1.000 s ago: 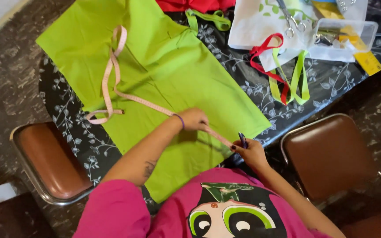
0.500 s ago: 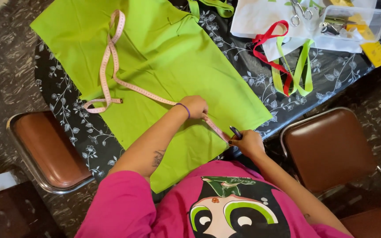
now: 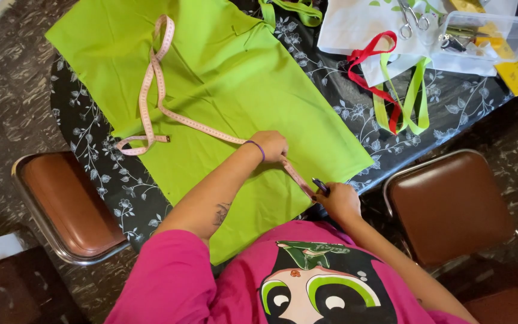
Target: The person cuts a piece of lime green fabric using scissors. They then use a measuring tape and a pen to mark measurements on the fabric. Finally, they use a yellow ruler to draw a straight line on the fabric.
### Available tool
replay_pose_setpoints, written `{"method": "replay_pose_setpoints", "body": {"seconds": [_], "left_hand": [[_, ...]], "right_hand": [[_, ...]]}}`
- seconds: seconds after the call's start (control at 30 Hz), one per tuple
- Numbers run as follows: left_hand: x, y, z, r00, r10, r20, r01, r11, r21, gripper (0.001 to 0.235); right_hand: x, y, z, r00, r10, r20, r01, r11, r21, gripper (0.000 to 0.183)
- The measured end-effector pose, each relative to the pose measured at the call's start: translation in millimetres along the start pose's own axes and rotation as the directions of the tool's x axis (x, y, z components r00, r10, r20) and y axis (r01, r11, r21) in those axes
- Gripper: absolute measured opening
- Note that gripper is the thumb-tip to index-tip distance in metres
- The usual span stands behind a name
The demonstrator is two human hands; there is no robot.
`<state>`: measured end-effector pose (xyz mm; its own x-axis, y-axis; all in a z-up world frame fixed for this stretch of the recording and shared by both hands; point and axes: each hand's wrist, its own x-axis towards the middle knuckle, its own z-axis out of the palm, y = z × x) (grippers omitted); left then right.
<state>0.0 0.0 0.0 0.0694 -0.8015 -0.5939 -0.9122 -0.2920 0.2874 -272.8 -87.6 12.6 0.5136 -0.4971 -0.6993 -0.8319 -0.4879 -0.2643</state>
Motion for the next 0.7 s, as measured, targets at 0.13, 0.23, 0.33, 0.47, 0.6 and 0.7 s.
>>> {"method": "replay_pose_setpoints", "body": {"seconds": [0.13, 0.23, 0.33, 0.47, 0.6, 0.7], "left_hand": [[4.8, -10.0, 3.2, 1.000, -0.016, 0.001, 0.016, 1.000, -0.018, 0.023], [-7.6, -17.2, -19.7, 0.999, -0.049, 0.001, 0.049, 0.998, -0.037, 0.019], [-9.9, -47.3, -33.9, 0.994, -0.104, -0.033, 0.102, 0.994, -0.043, 0.016], [-2.7, -105.3, -46.8, 0.972, -0.219, -0.079, 0.215, 0.975, -0.058, 0.015], [3.0, -149.5, -64.1, 0.932, -0.347, -0.107, 0.339, 0.937, -0.088, 0.017], [-2.0, -158.5, -97.5, 0.914, -0.406, -0.015, 0.396, 0.900, -0.183, 0.015]], "right_hand": [[2.4, 6.1, 8.4, 1.000, -0.007, -0.012, 0.006, 1.000, -0.030, 0.026], [-5.3, 0.9, 0.5, 0.999, -0.028, -0.026, 0.027, 0.999, -0.032, 0.028], [-24.5, -18.3, -19.5, 1.000, -0.002, -0.024, 0.003, 1.000, 0.022, 0.035], [-5.2, -0.4, 0.5, 1.000, 0.016, -0.013, -0.017, 0.998, -0.056, 0.032], [4.5, 6.0, 7.1, 0.998, 0.053, 0.019, -0.051, 0.993, -0.103, 0.031], [-5.3, -8.1, -2.6, 0.997, 0.078, 0.007, -0.078, 0.997, -0.003, 0.039]]}}
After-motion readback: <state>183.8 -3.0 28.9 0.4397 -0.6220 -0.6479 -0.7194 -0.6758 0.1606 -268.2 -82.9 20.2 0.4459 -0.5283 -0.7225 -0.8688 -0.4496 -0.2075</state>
